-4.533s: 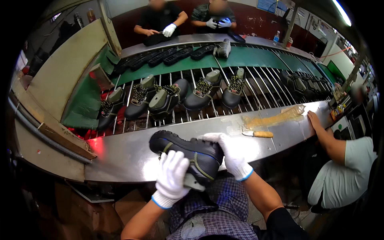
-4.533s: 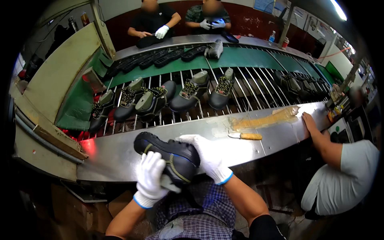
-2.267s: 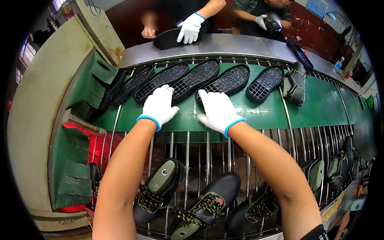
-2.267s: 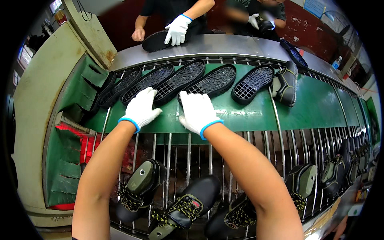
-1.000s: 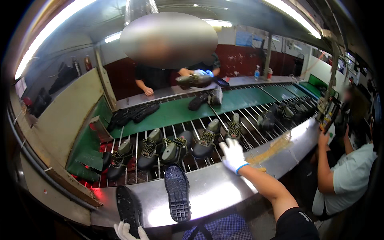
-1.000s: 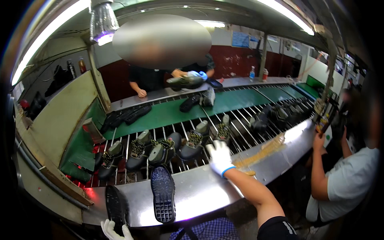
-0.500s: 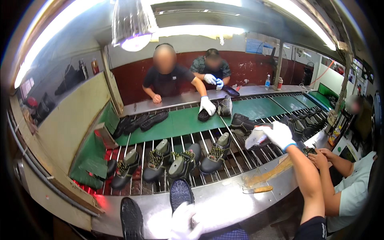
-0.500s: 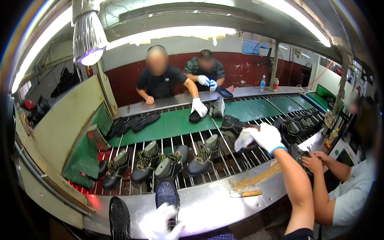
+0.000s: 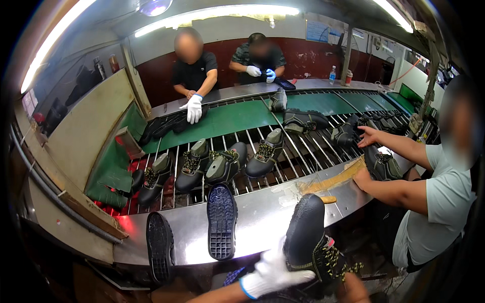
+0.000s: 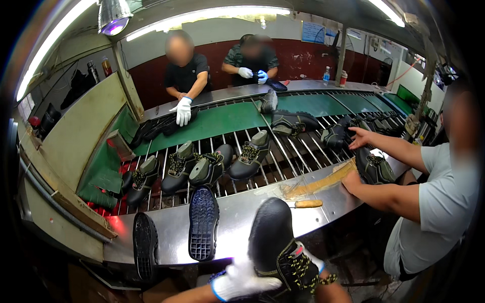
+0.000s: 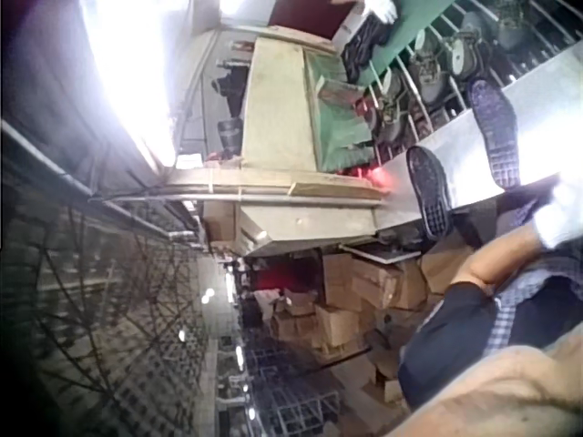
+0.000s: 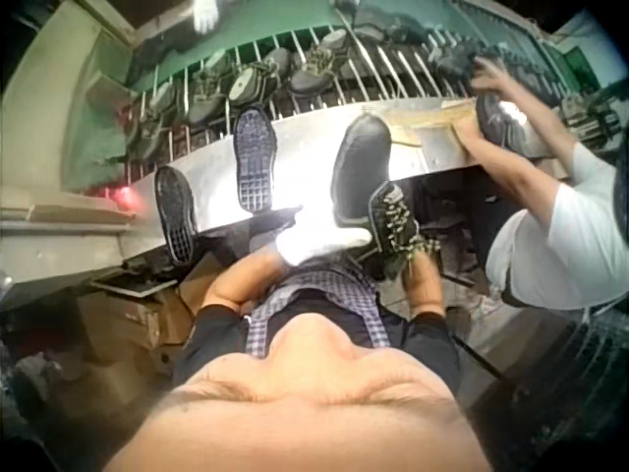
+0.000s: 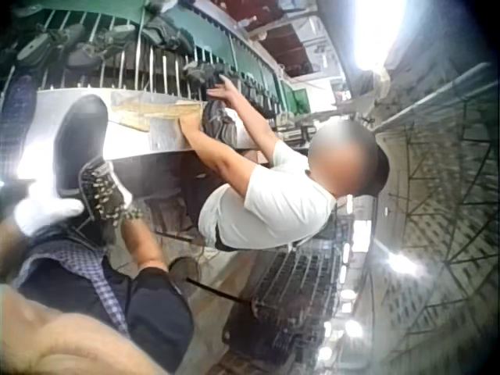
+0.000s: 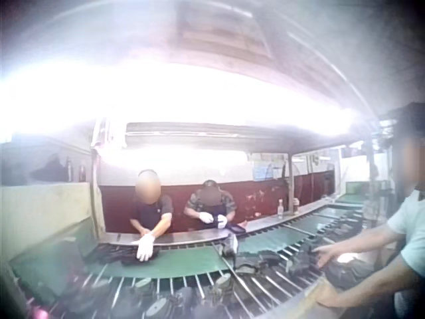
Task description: The person trims excess material from the edges of shoe soles using a small knife, handling one shoe at a time and rotating them to reach all sides. The person places trimmed shoes onto a conveyor belt.
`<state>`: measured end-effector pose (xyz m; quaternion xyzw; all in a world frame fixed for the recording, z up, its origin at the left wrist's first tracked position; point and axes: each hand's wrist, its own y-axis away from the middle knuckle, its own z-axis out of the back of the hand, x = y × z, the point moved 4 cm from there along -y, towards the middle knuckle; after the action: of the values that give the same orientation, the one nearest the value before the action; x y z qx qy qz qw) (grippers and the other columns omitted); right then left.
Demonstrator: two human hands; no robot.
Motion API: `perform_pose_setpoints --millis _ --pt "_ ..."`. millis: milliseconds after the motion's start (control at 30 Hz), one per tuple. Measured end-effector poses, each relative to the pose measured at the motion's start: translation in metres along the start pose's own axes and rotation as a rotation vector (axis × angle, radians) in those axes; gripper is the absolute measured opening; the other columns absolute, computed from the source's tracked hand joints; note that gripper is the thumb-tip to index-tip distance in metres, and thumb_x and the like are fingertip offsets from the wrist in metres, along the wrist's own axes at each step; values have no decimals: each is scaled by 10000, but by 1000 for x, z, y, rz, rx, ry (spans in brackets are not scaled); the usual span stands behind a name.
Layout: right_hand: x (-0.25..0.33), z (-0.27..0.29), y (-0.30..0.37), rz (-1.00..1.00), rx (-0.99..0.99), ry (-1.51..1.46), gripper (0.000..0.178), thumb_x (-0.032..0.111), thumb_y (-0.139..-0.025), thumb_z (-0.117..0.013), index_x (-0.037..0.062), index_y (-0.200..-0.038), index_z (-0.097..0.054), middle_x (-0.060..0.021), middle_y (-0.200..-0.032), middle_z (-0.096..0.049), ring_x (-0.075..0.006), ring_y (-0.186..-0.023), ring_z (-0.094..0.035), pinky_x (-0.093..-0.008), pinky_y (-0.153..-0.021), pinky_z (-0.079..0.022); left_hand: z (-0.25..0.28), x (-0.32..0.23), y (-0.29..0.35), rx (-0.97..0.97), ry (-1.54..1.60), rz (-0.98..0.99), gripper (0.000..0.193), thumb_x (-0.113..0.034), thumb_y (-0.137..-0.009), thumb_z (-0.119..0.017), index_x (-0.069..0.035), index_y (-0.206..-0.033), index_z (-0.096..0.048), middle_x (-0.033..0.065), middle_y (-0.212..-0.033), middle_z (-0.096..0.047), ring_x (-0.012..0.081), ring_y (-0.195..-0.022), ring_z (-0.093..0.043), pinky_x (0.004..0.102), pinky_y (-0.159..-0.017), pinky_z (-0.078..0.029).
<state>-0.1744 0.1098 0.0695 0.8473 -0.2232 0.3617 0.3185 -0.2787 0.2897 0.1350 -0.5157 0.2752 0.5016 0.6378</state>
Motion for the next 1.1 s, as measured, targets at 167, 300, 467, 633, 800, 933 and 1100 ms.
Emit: perform_pose_setpoints --millis 167,300,467,633,800,933,1100 --pt "-148 38 16 -190 345 -657 1204 931 -880 -550 -77 -1537 -498 -333 -1407 -641 -446 -1287 -673 -548 -1027 -627 124 95 -39 -297 -622 113 544 -302 -897 -790 -21 -1343 -655 257 -1377 -637 415 -1342 -595 474 -1179 -459" --pt "-226 73 -11 -49 -111 -222 954 811 -1022 -470 15 -1543 -541 -188 -1436 -683 -327 -1244 -708 -499 -1062 -614 219 221 -43 -220 -960 758 886 -654 -888 -742 88 -1364 -659 313 -1353 -678 436 -1283 -651 505 -1129 -497" --pt "-179 45 -5 59 -26 -187 982 821 -1009 -478 -13 -1522 -551 -199 -1422 -686 -339 -1235 -712 -501 -1046 -623 207 242 -56 -452 378 611 398 -352 -1020 -681 23 -1109 -779 130 -1019 -798 233 -957 -766 413 -930 -599" --pt "-136 10 12 -133 266 -454 1231 952 -813 -590 -44 -1535 -532 -258 -1428 -666 -397 -1226 -715 -544 -1006 -632 149 111 -37 -151 947 606 335 -135 -972 -733 -7 -1281 -709 102 -1107 -794 248 -997 -771 431 -963 -633" --pt "-146 -4 35 -198 210 -428 1176 939 -890 -523 -38 -1545 -523 -264 -1395 -679 -396 -1205 -722 -516 -990 -638 65 116 48 -32 709 606 777 -87 -907 -748 -12 -1623 -455 175 -1515 -607 267 -1391 -588 420 -1198 -472" --pt "-207 46 32 -164 1 -352 891 738 -1064 -483 -31 -1507 -562 -201 -1382 -709 -318 -1201 -733 -477 -1020 -635 33 125 79 14 500 600 738 -111 -930 -743 -22 -1615 -482 174 -1568 -577 276 -1451 -550 428 -1274 -381" --pt "-208 25 34 -103 14 -150 830 691 -1077 -532 -34 -1475 -592 -137 -1351 -731 -208 -1175 -731 -377 -1031 -607 53 103 62 103 449 431 786 -238 -913 -857 7 -1578 -517 199 -1627 -526 326 -1501 -516 459 -1284 -367"
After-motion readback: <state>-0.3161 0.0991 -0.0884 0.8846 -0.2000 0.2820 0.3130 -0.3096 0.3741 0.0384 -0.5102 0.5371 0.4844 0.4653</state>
